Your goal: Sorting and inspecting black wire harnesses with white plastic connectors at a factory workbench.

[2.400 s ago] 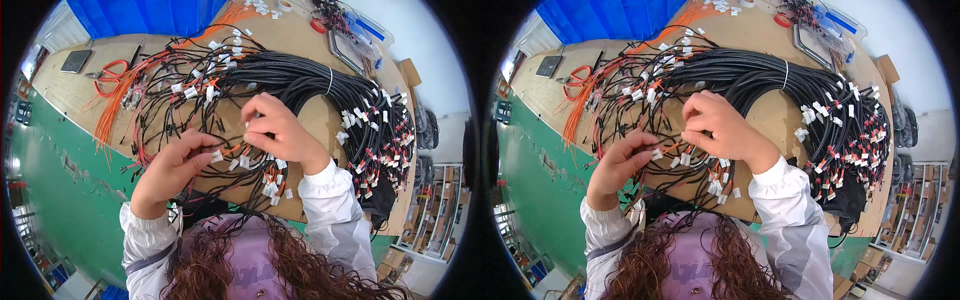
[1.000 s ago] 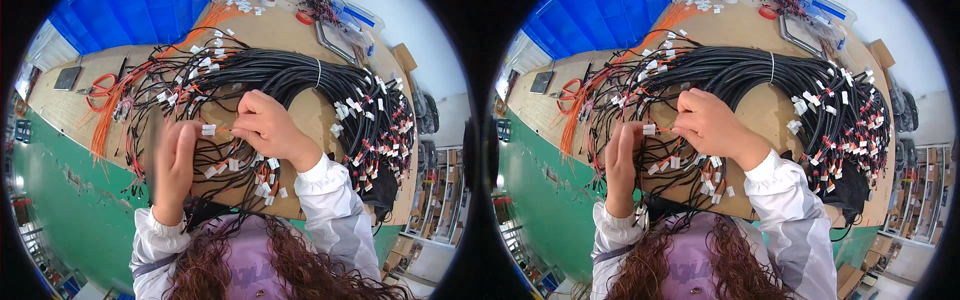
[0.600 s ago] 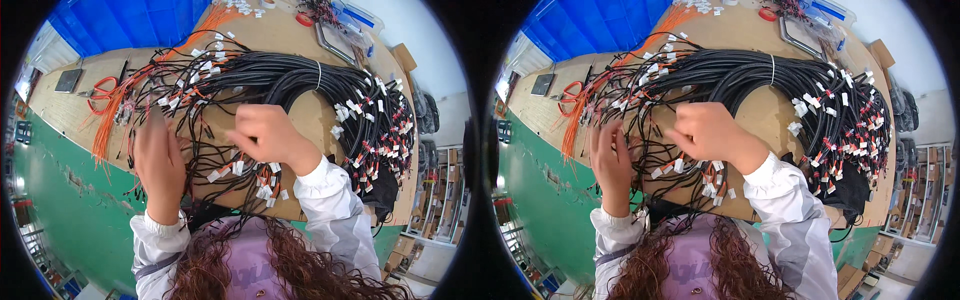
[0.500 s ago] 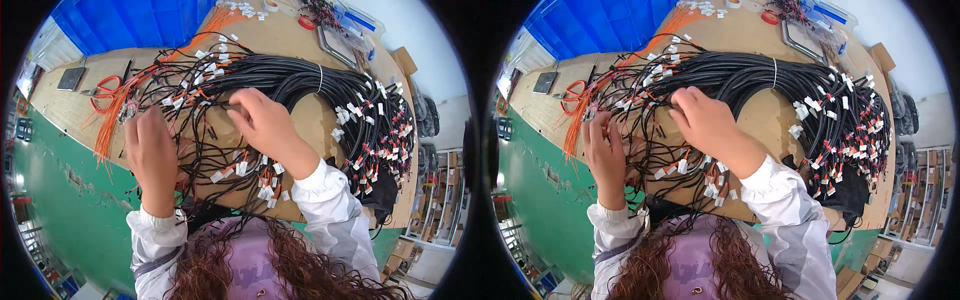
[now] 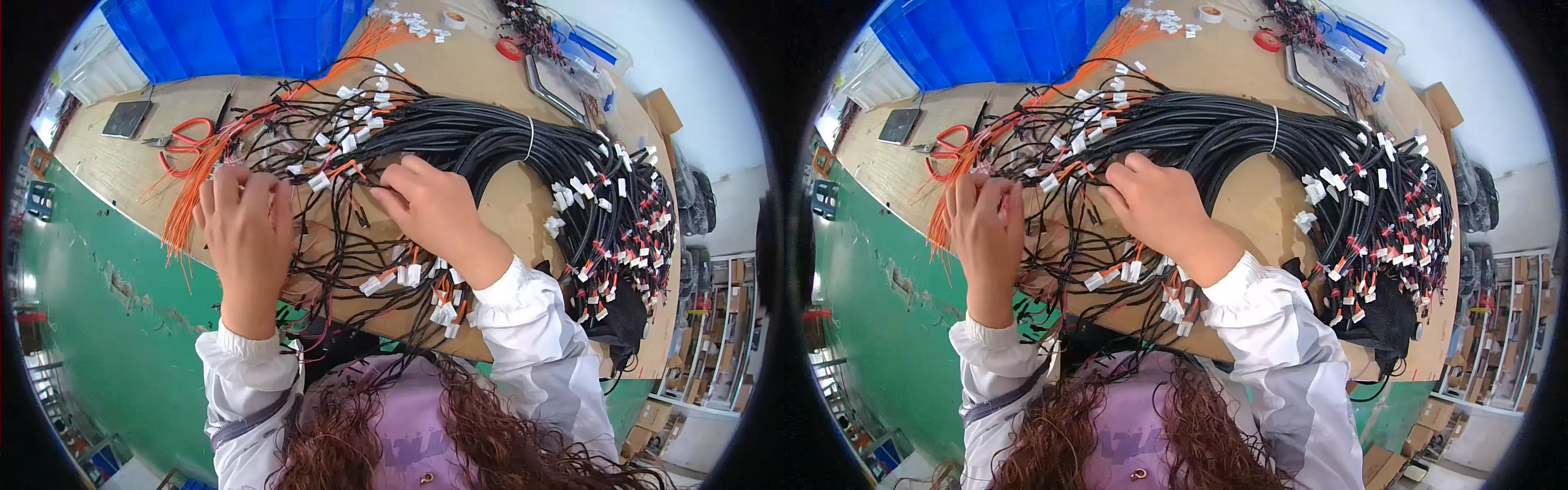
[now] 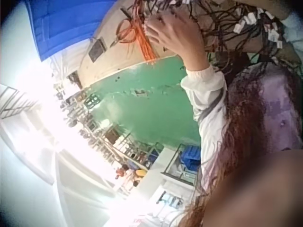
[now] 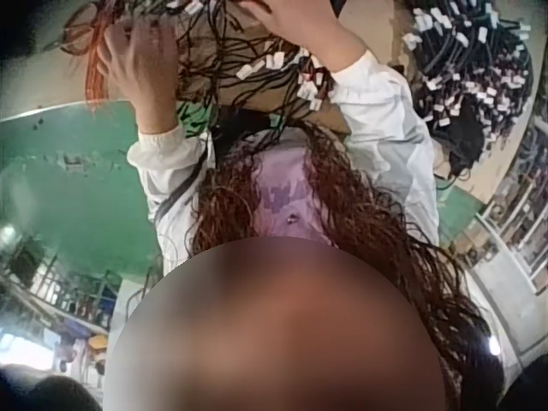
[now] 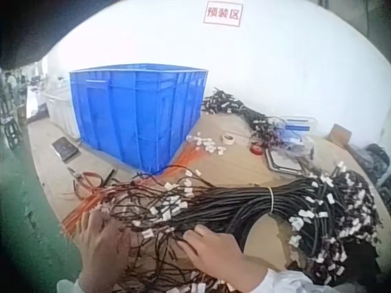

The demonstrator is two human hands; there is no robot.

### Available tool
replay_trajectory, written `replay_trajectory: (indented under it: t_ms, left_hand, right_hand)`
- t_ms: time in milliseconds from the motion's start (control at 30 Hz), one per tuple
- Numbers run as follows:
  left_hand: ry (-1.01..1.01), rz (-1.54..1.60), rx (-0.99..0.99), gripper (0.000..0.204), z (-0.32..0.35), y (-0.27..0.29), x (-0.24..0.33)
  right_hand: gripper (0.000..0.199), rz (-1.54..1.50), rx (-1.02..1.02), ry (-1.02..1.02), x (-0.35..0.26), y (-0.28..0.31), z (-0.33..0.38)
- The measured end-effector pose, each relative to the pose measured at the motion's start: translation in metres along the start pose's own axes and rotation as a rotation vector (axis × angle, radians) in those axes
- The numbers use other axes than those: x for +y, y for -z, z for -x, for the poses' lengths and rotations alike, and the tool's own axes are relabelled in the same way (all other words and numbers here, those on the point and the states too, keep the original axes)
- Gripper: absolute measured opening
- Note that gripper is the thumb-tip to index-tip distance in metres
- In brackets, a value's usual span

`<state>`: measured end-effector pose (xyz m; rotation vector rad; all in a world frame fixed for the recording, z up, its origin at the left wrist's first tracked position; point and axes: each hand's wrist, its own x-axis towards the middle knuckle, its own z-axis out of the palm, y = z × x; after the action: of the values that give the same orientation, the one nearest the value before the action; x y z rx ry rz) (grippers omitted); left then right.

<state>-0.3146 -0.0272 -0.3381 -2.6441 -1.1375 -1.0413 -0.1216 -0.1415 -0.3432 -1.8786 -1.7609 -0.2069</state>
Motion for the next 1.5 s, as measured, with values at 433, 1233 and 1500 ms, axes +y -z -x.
replay_trajectory:
  t_ms: [433, 1233, 1500]
  left_hand:
    - [-0.157, 0.039, 0.02, 0.021, -0.022, -0.009, 0.018]
    - [0.559, 1.397, -0.489, 0.018, 0.012, -0.002, 0.039]
    - [-0.019, 0.505, -0.398, 0.024, 0.023, 0.02, 0.035]
  right_hand:
    - [0.018, -0.102, -0.106, 0.113, 0.003, 0.015, 0.013]
    - [0.016, -0.296, 0.0, 0.174, 0.009, 0.027, 0.031]
    - [0.019, -0.298, -0.037, 0.279, 0.001, 0.016, 0.025]
